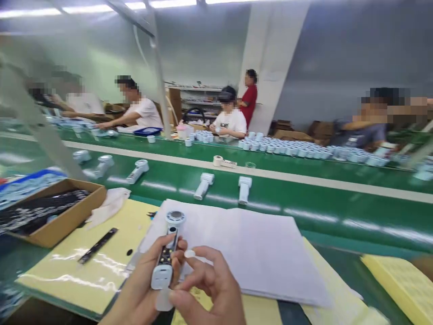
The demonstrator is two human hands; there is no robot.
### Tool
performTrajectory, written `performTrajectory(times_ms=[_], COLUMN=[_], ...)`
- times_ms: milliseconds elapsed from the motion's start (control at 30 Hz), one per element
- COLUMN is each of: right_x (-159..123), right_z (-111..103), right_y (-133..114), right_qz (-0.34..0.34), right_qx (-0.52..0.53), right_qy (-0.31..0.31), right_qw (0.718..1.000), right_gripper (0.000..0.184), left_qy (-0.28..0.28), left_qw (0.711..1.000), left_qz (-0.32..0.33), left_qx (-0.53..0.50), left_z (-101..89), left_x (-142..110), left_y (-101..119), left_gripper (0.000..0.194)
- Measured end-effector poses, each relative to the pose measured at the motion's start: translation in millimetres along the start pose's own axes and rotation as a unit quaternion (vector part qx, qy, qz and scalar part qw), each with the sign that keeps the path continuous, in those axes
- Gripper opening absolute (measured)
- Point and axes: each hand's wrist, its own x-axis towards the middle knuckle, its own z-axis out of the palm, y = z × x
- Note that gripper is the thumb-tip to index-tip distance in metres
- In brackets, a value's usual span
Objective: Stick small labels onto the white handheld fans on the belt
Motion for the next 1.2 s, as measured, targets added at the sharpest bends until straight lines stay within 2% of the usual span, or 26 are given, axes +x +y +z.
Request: performTrajectory(times_ms=[100,333,600,833,933,1033,1133,1200], right_x=[1,1,4,5,4,-2,-7,-8], right_z=[13,14,17,19,19,20,22,21], right_y=[-15,-24,-23,-24,-23,-14,-3,0], right_qz=[0.012,0.027,0.032,0.034,0.035,-0.023,-0.145,-0.180], right_qx=[-0.026,-0.059,-0.066,-0.070,-0.090,-0.147,-0.226,-0.258], right_qy=[0.019,0.015,0.019,0.016,0.020,0.035,0.062,0.089], right_qw=[0.999,0.998,0.997,0.997,0.995,0.988,0.961,0.945], right_gripper=[0.047,0.040,0.043,0.042,0.042,0.046,0.060,0.074], left_qy=[0.017,0.049,0.033,0.018,0.014,0.021,0.018,0.023], left_qw=[1.000,0.998,0.997,0.997,0.999,0.999,0.999,0.999], left_qz=[-0.012,0.034,0.053,0.065,0.048,0.033,0.012,-0.012], left_qx=[-0.001,0.022,0.036,0.028,0.006,-0.025,-0.035,-0.036], left_z=[4.2,10.4,11.0,6.7,4.5,2.7,2.6,3.4], left_x=[-2,-8,-7,-4,-3,-5,-11,-15], left_y=[-7,-14,-14,-15,-16,-18,-21,-21], left_gripper=[0.017,0.014,0.025,0.025,0.024,0.019,0.018,0.015])
